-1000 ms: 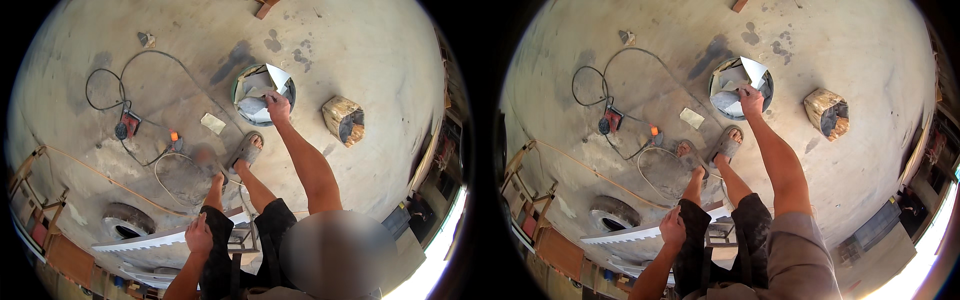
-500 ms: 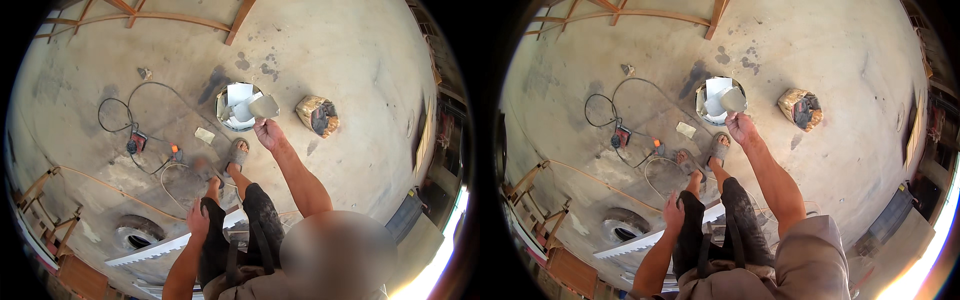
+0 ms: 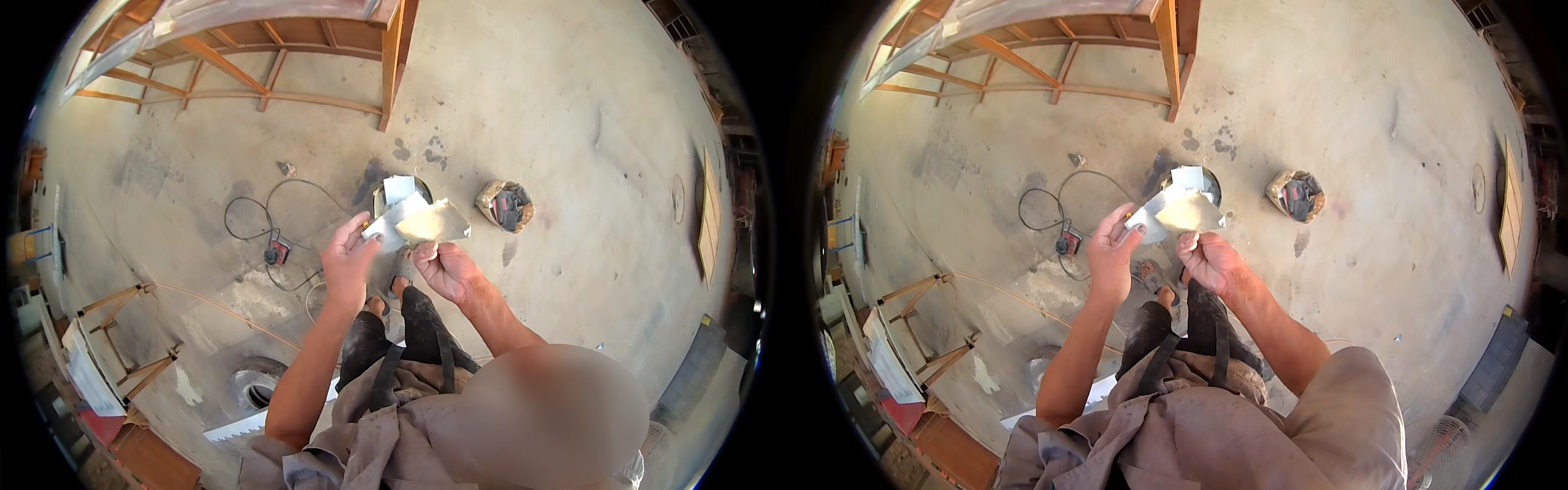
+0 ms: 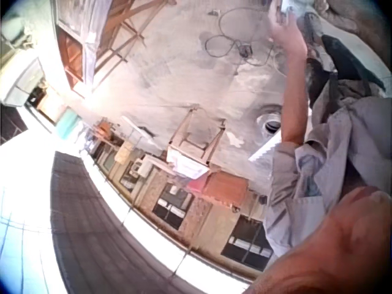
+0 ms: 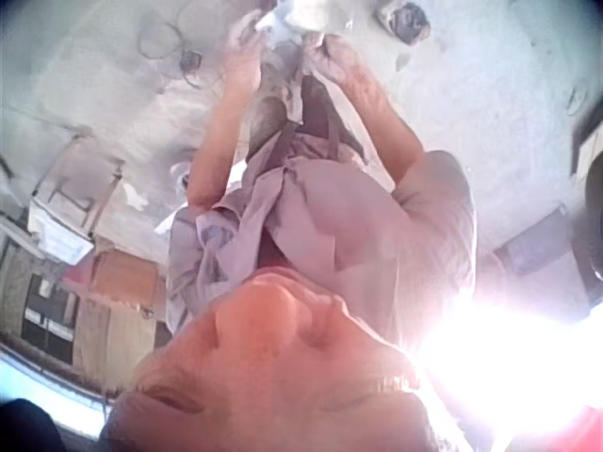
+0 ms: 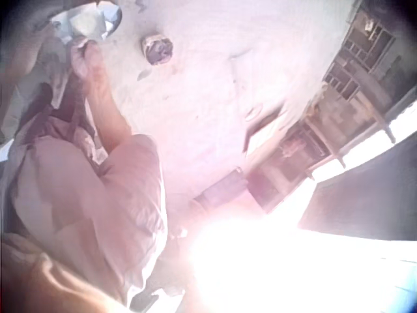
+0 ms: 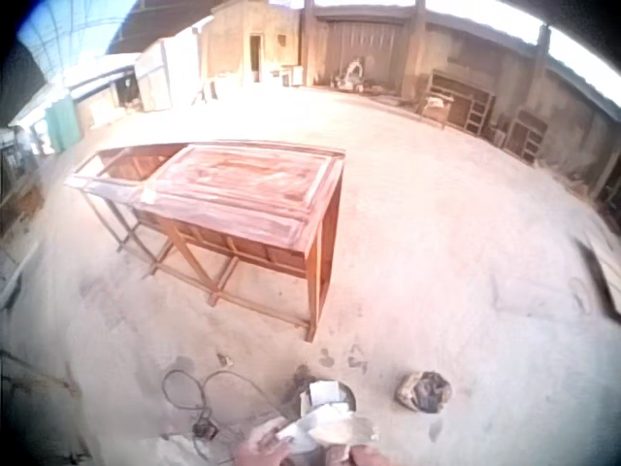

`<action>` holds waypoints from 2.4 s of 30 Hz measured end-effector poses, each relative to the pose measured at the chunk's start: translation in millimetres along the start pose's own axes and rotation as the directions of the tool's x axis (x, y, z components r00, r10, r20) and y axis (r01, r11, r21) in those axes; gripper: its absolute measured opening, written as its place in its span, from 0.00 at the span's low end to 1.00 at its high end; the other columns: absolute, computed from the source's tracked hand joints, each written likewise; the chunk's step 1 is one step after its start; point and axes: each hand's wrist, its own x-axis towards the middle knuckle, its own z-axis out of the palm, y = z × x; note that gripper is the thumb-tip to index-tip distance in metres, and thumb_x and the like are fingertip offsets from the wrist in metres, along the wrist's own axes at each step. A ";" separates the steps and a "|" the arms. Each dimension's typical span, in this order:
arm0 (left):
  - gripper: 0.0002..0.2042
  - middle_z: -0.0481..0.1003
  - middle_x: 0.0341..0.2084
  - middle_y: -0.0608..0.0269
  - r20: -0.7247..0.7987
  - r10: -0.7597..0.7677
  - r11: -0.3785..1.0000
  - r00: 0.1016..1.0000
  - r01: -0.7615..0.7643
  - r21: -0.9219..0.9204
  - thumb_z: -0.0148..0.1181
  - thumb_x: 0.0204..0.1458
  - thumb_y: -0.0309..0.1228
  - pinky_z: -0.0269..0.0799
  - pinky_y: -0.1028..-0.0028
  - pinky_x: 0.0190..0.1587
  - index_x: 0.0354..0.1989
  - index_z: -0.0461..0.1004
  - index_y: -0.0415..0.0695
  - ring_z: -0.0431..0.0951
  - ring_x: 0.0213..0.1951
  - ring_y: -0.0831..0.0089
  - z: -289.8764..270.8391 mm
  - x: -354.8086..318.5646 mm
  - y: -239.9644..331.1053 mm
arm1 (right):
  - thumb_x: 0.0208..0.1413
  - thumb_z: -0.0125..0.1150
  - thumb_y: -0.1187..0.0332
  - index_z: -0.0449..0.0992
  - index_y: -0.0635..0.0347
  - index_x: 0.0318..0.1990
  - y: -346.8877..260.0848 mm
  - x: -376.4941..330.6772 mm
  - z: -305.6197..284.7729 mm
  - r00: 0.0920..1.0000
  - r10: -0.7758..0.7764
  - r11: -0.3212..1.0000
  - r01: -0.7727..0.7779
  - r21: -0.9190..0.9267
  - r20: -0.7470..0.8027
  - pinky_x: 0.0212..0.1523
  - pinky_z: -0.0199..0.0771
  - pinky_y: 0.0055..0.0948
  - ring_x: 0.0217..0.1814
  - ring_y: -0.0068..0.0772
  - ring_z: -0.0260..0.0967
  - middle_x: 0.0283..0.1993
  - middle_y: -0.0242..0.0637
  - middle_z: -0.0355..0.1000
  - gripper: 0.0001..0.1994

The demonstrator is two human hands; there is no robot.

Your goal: The person uses an electric sander to smooth the surface of a wooden cabinet frame. They then move a standing fan, plug in the sander, and handle sandpaper sheets.

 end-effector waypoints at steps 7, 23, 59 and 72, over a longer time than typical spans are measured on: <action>0.19 0.77 0.43 0.55 -0.127 0.128 0.991 0.984 -0.123 0.048 0.62 0.51 0.17 0.71 0.78 0.47 0.53 0.70 0.32 0.77 0.43 0.76 29.5 -33.7 57.0 | 0.63 0.39 0.83 0.62 0.73 0.46 -1.4 -61.6 15.3 0.993 -0.013 0.993 -0.001 0.115 0.121 0.32 0.73 0.25 0.29 0.25 0.64 0.30 0.36 0.63 0.07; 0.25 0.70 0.55 0.51 0.041 0.490 0.825 0.871 -0.478 0.301 0.59 0.53 0.15 0.73 0.74 0.53 0.61 0.64 0.36 0.74 0.52 0.70 59.8 5.1 158.1 | 0.58 0.46 0.84 0.67 0.72 0.43 -24.5 -127.6 56.5 0.864 -0.373 0.900 0.425 -0.093 0.338 0.50 0.78 0.31 0.43 0.35 0.69 0.43 0.45 0.68 0.07; 0.31 0.64 0.63 0.50 0.567 0.684 0.046 0.459 -0.803 0.594 0.61 0.54 0.23 0.69 0.62 0.59 0.68 0.58 0.43 0.67 0.63 0.57 23.4 348.4 308.2 | 0.60 0.44 0.84 0.63 0.77 0.38 74.7 -67.7 169.2 0.784 -0.539 0.814 0.390 0.430 0.309 0.58 0.78 0.35 0.49 0.41 0.69 0.44 0.49 0.65 0.03; 0.30 0.66 0.62 0.47 0.742 -0.252 0.962 0.621 0.079 0.261 0.62 0.57 0.24 0.70 0.73 0.56 0.67 0.57 0.34 0.74 0.53 0.72 82.2 86.1 220.3 | 0.60 0.53 0.81 0.74 0.62 0.48 95.3 -82.0 178.0 -0.094 -0.868 -0.475 0.445 -0.759 0.488 0.39 0.71 0.21 0.37 0.19 0.70 0.41 0.31 0.74 0.11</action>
